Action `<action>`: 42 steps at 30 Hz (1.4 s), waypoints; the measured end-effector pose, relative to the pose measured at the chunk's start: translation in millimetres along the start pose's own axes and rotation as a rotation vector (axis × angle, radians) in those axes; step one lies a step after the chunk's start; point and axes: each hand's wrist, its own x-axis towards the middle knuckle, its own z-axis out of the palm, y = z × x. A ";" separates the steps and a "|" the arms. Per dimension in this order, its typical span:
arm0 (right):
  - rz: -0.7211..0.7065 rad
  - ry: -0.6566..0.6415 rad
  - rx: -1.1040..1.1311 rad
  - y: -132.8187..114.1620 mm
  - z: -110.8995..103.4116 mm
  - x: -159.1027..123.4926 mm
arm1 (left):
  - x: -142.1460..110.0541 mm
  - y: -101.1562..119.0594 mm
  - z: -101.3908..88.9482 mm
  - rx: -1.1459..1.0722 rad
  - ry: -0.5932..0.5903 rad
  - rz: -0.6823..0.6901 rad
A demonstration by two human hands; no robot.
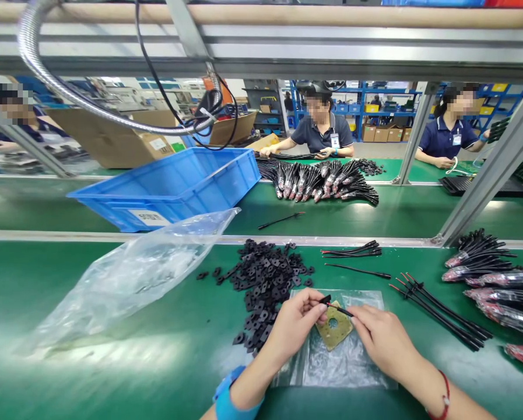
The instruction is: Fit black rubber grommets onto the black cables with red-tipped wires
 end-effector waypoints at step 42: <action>0.113 0.033 0.226 0.0 -1.2 -3.3 | -7.6 9.2 5.4 0.329 0.041 0.120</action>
